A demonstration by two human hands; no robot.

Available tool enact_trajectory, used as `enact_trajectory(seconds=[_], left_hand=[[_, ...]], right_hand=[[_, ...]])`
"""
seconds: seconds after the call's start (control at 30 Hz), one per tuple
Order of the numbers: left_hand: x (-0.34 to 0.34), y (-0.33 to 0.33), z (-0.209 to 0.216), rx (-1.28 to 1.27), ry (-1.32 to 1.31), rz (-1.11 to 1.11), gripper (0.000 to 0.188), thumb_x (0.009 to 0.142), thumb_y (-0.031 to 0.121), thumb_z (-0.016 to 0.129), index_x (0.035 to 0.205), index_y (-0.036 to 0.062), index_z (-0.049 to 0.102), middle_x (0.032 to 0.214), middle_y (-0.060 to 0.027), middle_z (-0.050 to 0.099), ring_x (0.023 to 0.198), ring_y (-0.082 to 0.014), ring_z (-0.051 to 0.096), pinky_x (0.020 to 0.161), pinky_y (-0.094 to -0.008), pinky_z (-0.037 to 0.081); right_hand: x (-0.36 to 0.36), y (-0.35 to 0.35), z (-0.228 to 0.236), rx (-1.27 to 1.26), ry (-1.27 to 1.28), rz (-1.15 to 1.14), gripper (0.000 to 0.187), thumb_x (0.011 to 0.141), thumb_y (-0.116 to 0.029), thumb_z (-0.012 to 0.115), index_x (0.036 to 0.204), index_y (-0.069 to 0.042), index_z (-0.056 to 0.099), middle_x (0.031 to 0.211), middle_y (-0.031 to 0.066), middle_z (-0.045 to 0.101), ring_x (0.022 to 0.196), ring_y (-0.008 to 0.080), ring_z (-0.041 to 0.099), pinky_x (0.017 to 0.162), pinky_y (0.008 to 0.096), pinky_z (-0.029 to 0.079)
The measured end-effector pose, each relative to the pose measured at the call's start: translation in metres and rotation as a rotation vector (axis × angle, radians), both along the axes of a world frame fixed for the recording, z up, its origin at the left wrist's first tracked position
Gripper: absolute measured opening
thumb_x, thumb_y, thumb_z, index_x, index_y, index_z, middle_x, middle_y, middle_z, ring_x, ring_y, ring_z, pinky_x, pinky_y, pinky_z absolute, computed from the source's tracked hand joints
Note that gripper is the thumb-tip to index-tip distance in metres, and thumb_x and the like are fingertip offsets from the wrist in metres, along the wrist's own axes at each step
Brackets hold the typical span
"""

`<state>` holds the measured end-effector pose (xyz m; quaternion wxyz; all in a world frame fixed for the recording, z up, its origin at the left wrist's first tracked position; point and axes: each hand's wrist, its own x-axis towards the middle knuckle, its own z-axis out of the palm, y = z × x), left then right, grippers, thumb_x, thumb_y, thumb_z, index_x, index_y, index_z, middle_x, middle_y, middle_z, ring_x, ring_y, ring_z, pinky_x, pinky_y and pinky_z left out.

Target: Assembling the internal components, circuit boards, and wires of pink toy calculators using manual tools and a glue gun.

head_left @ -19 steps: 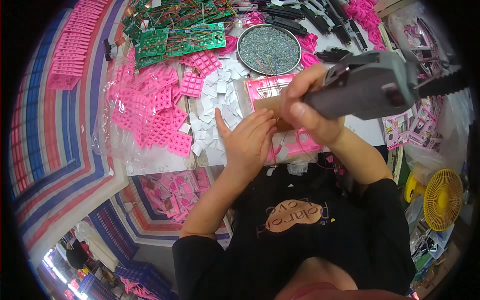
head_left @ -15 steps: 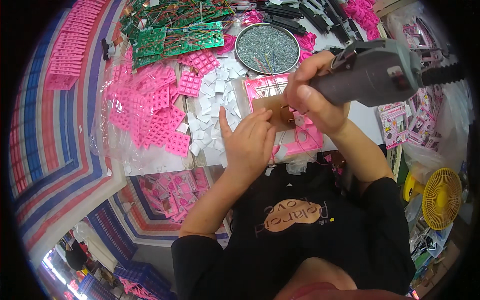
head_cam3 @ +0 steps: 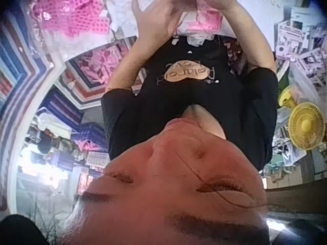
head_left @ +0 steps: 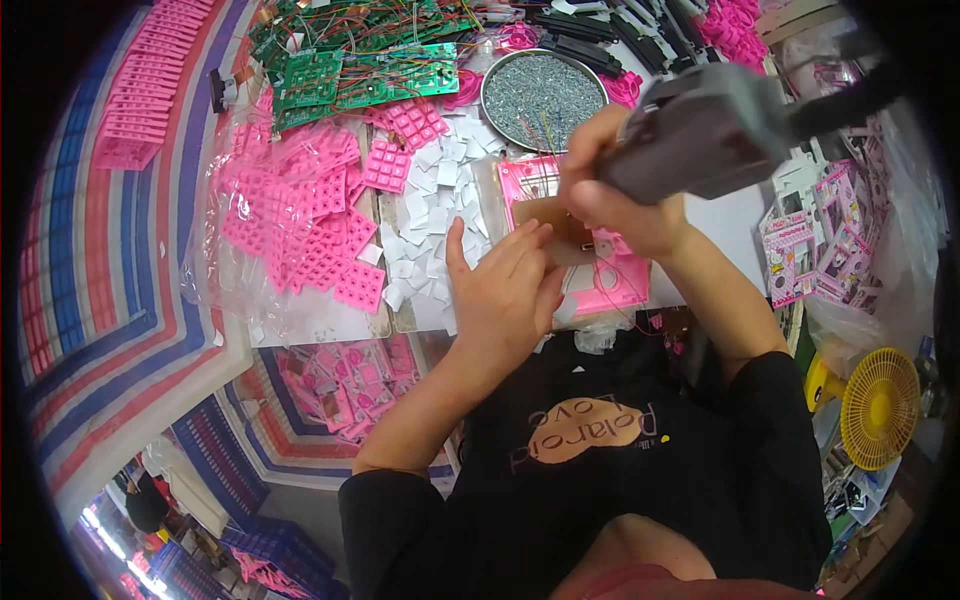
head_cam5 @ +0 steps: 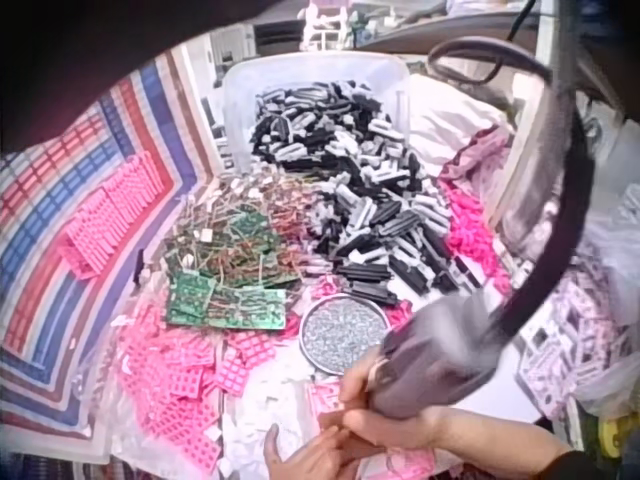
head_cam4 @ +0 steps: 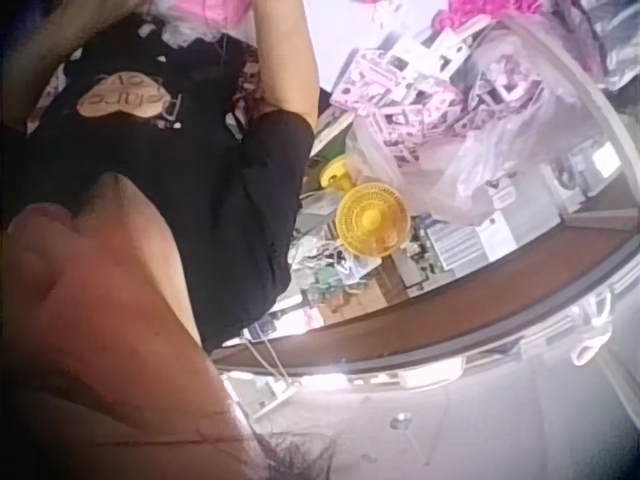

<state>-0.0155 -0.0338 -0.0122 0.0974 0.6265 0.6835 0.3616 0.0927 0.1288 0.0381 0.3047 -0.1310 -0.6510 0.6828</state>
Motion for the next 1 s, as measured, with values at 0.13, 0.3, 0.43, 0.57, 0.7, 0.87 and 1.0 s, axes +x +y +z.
enact_trajectory(seconds=[0.13,0.3,0.43,0.57,0.7,0.87,1.0], left_hand=[[-0.005,0.007,0.003,0.019,-0.037,0.019,0.009,0.086,0.014,0.074,0.092,0.0113,0.068,0.103,-0.0016,0.075,0.104,-0.0192,0.072,0.12,-0.0651,0.01],[-0.003,0.017,0.003,0.063,-0.138,0.0,0.009,0.085,0.012,0.076,0.092,0.0116,0.07,0.095,-0.0011,0.075,0.093,-0.0208,0.073,0.121,-0.0642,0.007],[-0.014,0.037,0.011,0.07,-0.092,-0.131,0.011,0.085,0.015,0.075,0.095,0.0109,0.072,0.092,-0.0029,0.075,0.089,-0.0217,0.072,0.118,-0.0647,0.019],[-0.084,0.111,0.023,-0.002,-0.322,-0.028,0.017,0.085,0.026,0.073,0.09,0.0104,0.078,0.095,-0.0087,0.074,0.096,-0.0227,0.07,0.1,-0.0626,0.041],[-0.093,0.157,-0.005,-0.126,0.61,0.127,0.019,0.086,0.032,0.072,0.09,0.0153,0.08,0.097,-0.0081,0.07,0.103,-0.0277,0.064,0.091,-0.0538,0.042],[-0.089,0.161,-0.016,-0.008,0.571,0.137,0.02,0.087,0.031,0.07,0.083,0.0137,0.079,0.095,-0.007,0.071,0.098,-0.028,0.064,0.088,-0.0528,0.041],[-0.093,0.158,-0.015,0.009,0.505,0.164,0.021,0.088,0.028,0.069,0.077,0.0122,0.077,0.088,-0.0043,0.07,0.093,-0.0256,0.064,0.085,-0.0508,0.039]], right_hand=[[0.005,-0.005,0.017,-0.164,0.337,0.163,0.027,0.091,-0.011,0.068,0.108,-0.002,0.049,0.079,0.0061,0.058,0.068,0.012,0.057,0.063,0.028,0.048],[0.015,-0.01,0.009,-0.195,0.323,0.161,0.027,0.09,-0.009,0.067,0.109,0.0,0.05,0.085,0.0067,0.059,0.075,0.0115,0.061,0.069,0.0269,0.05],[0.018,-0.004,0.012,-0.14,0.341,0.108,0.027,0.091,-0.009,0.068,0.11,0.0,0.05,0.084,0.0057,0.059,0.074,0.011,0.06,0.068,0.0266,0.05],[0.016,-0.007,0.011,-0.113,0.237,0.061,0.027,0.094,-0.014,0.067,0.109,-0.005,0.047,0.067,0.0025,0.05,0.057,0.0114,0.047,0.054,0.0282,0.041],[0.008,-0.019,-0.002,-0.122,0.185,0.105,0.027,0.095,-0.014,0.067,0.108,-0.006,0.045,0.065,0.0023,0.049,0.056,0.0124,0.048,0.053,0.0304,0.04],[0.014,-0.027,-0.001,-0.037,0.099,0.159,0.025,0.095,-0.012,0.067,0.107,-0.006,0.046,0.071,0.0041,0.053,0.062,0.0141,0.052,0.06,0.0328,0.045],[0.014,-0.029,-0.003,0.117,0.028,0.225,0.021,0.093,-0.005,0.066,0.104,-0.006,0.048,0.072,0.006,0.056,0.062,0.016,0.055,0.058,0.0333,0.046]])
